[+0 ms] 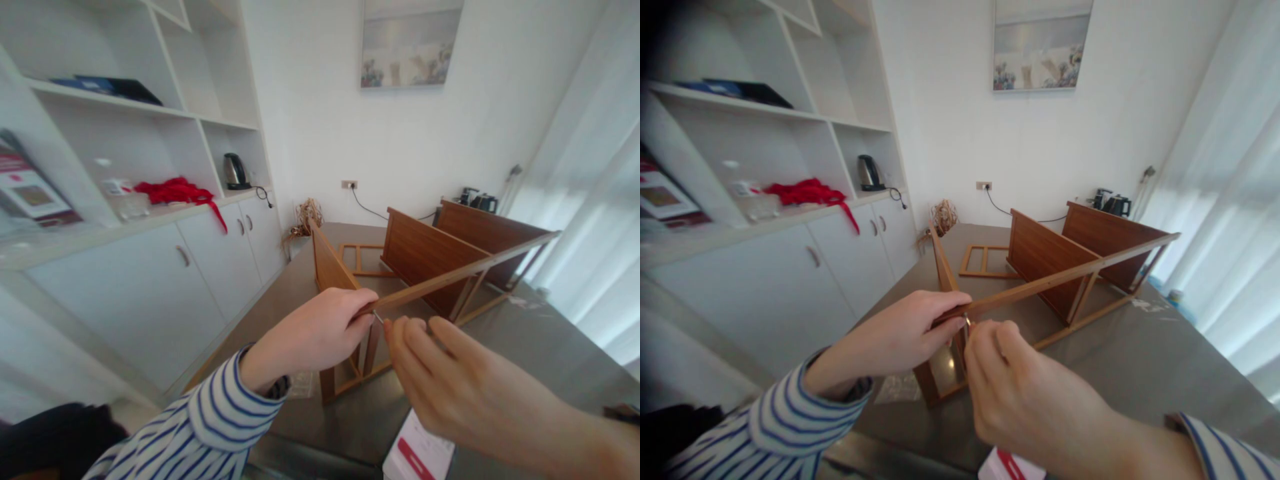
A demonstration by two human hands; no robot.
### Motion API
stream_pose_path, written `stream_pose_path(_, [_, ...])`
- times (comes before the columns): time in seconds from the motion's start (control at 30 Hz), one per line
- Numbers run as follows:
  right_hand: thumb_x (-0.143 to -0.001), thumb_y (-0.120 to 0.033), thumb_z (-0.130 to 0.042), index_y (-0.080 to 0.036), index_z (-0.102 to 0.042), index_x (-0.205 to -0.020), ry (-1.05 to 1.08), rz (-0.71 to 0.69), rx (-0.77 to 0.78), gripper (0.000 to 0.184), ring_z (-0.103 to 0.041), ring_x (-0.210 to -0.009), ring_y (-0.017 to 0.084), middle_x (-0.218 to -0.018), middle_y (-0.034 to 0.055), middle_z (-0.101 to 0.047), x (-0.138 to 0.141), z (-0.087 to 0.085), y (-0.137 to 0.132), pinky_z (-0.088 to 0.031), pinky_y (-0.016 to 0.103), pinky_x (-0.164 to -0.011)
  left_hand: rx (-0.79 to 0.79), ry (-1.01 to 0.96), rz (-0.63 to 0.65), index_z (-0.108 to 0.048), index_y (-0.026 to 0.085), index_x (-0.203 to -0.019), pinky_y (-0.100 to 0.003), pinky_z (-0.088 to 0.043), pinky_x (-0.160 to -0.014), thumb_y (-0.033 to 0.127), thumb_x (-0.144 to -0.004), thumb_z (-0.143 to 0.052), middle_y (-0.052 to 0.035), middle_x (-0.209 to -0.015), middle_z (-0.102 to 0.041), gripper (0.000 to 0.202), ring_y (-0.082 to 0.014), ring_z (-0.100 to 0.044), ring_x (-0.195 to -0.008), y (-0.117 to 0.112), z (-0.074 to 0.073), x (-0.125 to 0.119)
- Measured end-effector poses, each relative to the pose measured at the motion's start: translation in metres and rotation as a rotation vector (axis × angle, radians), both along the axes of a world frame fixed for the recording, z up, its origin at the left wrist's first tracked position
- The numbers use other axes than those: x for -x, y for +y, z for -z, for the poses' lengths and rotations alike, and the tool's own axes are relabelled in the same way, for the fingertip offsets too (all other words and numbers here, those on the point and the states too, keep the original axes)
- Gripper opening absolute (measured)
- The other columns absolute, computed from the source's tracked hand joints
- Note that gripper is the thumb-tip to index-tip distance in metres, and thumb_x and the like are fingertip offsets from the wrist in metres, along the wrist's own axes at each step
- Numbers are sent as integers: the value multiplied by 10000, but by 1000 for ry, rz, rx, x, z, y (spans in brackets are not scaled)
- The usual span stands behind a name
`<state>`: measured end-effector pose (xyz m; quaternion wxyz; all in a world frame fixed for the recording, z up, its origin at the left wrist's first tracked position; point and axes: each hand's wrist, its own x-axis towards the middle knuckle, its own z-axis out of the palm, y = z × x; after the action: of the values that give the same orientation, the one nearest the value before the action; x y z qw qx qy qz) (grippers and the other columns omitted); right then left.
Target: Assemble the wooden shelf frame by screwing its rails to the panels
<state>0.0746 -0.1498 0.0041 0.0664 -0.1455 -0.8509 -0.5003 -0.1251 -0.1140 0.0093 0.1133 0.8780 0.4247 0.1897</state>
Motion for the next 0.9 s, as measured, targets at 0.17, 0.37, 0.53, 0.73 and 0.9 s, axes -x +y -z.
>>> stream_pose_path(0.17, [-799,-159,-451,-70,-669,-971,15,-32,13,292,-520,-701,204,-895,142,-661,-2,-3,2,-335,358,-594,19,-5,5,-543,195,-833,-236,-332,-586,209,-899,-402,1,-741,-595,156,-120,-530,-661,-1,-2,0])
stream_pose_path(0.37, [-819,-153,-463,-62,-640,-1013,56,-43,54,278,-506,-686,190,-866,112,-654,-2,0,6,-324,344,-576,27,-4,-8,-541,190,-837,-235,-328,-577,213,-893,-416,-3,-745,-594,139,-123,-531,-666,-1,-4,0])
stream_pose_path(0.53, [-823,-113,-449,-68,-633,-1021,113,-37,97,274,-509,-692,182,-851,90,-644,-4,5,9,-344,348,-600,41,-7,0,-543,192,-834,-241,-331,-576,222,-895,-417,0,-742,-589,144,-124,-527,-665,0,-3,1])
stream_pose_path(0.73, [-848,-90,-436,-63,-630,-1024,222,-41,128,264,-518,-682,173,-807,67,-635,-2,10,9,-350,348,-611,38,-2,-1,-535,189,-820,-246,-320,-566,214,-896,-409,1,-722,-577,151,-122,-513,-646,1,-3,0])
stream_pose_path(0.9, [-860,-66,-435,-43,-624,-1034,307,-47,124,258,-548,-695,176,-795,63,-645,0,17,9,-344,335,-595,37,-2,0,-530,187,-816,-245,-317,-570,211,-894,-415,5,-720,-572,140,-119,-506,-646,1,-2,1])
